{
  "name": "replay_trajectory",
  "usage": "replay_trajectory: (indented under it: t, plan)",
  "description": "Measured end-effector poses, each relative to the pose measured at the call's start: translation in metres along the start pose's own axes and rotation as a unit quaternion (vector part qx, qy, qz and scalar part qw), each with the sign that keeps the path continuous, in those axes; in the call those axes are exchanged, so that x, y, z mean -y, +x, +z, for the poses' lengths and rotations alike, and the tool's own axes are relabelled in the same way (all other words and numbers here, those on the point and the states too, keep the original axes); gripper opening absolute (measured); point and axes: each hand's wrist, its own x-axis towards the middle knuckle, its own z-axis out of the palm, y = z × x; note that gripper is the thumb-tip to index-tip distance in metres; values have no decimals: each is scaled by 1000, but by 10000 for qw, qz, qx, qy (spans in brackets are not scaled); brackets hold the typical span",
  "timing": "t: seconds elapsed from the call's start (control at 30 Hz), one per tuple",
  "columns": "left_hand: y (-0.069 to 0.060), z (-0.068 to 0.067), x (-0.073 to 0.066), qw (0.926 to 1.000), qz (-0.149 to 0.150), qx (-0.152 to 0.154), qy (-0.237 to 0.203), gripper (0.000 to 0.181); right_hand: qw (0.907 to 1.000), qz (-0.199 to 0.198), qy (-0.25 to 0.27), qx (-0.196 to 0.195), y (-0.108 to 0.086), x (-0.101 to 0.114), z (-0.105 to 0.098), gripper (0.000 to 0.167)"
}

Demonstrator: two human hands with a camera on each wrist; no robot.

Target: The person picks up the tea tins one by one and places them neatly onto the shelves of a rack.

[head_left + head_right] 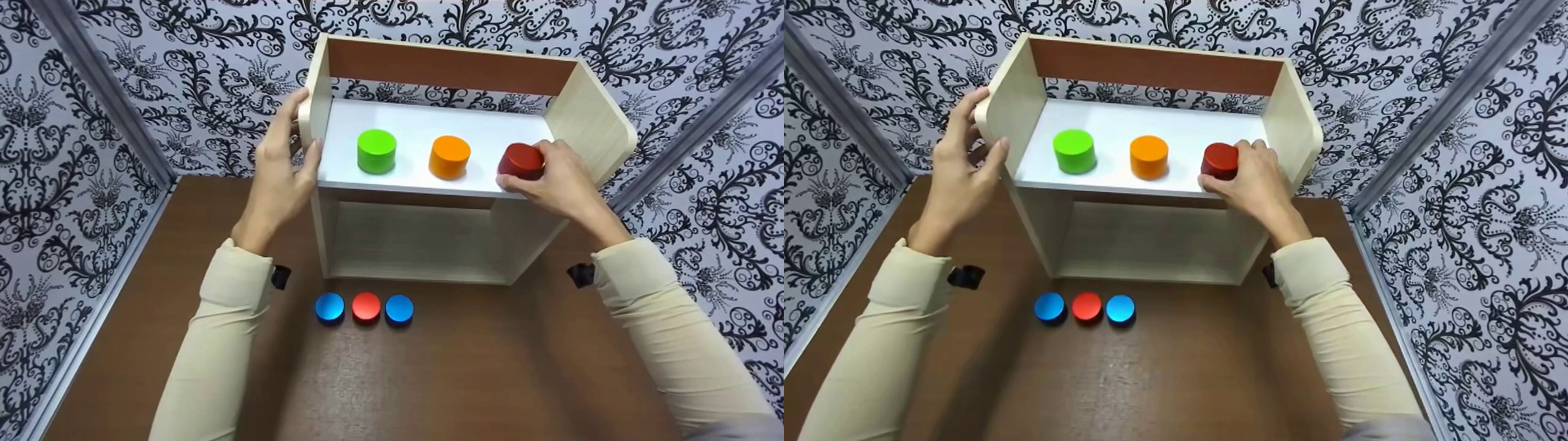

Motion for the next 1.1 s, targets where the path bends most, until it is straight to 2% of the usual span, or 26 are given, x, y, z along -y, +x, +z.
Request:
replay_trajectory:
  t: [0.4, 0.67, 1.1]
  plan:
    - [0, 0, 0, 9999, 124, -19, -99, 59, 9999, -86, -102, -85, 1, 0, 1, 73]
    - [0, 0, 1, 9999, 103, -20, -83, 60, 10000, 19, 24, -84, -1, 0, 2, 84]
    - [0, -1, 1, 9999, 73, -17, -72, 59, 9974, -71, 223, -676, -12, 5, 0, 93]
